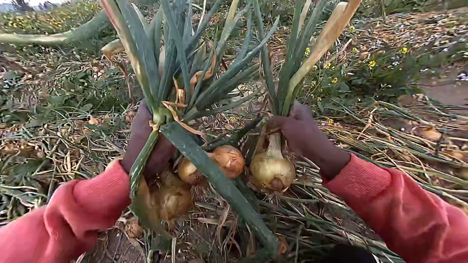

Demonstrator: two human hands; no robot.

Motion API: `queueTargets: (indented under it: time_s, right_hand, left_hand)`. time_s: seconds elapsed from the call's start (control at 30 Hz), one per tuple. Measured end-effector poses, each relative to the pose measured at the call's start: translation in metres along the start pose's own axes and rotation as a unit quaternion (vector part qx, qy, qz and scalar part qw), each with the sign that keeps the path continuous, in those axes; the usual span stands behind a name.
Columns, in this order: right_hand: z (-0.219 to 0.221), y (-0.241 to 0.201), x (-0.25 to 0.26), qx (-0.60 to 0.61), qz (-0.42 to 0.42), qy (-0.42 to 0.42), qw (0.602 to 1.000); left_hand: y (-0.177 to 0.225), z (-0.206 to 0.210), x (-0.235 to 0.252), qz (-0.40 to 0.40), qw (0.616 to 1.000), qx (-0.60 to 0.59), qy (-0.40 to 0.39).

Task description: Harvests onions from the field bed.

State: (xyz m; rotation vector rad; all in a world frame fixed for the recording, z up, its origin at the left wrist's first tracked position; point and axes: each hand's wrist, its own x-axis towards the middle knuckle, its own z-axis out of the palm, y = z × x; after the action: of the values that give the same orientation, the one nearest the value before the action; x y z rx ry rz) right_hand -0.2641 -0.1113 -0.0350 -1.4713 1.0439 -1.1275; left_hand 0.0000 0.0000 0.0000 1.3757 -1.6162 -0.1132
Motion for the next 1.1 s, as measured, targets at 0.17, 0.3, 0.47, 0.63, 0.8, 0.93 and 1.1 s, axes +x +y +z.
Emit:
queueTargets:
  time_s: [0.17,0.3,0.47,0.63,0.8,0.93,1.1]
  right_hand:
    - [-0.009,0.037,0.136,-0.120,0.057,0.041,0.990]
    - [-0.002,0.155,0.195,-0.390,0.175,0.019,0.904]
    - [0.027,0.247,0.181,-0.471,0.074,0.066,0.877]
    - [0.101,0.214,0.047,-0.408,0.044,0.020,0.912]
    - [0.178,0.266,-0.045,-0.513,0.099,-0.172,0.835]
    - [0.166,0.293,-0.014,-0.510,0.024,-0.053,0.858]
    - [0.091,0.294,-0.005,-0.425,0.137,0.155,0.881]
  left_hand:
    - [-0.048,0.094,0.126,-0.130,0.971,-0.126,-0.157]
    - [-0.162,0.236,0.166,-0.276,0.923,0.001,-0.268]
    - [-0.301,0.349,0.105,-0.229,0.931,0.164,-0.231]
    - [-0.338,0.335,0.141,-0.211,0.909,0.179,-0.312]
    - [-0.397,0.271,0.128,-0.267,0.925,-0.074,-0.260]
    - [-0.380,0.167,0.040,-0.262,0.961,-0.060,-0.071]
    - [-0.305,0.041,-0.183,-0.204,0.977,-0.051,0.032]
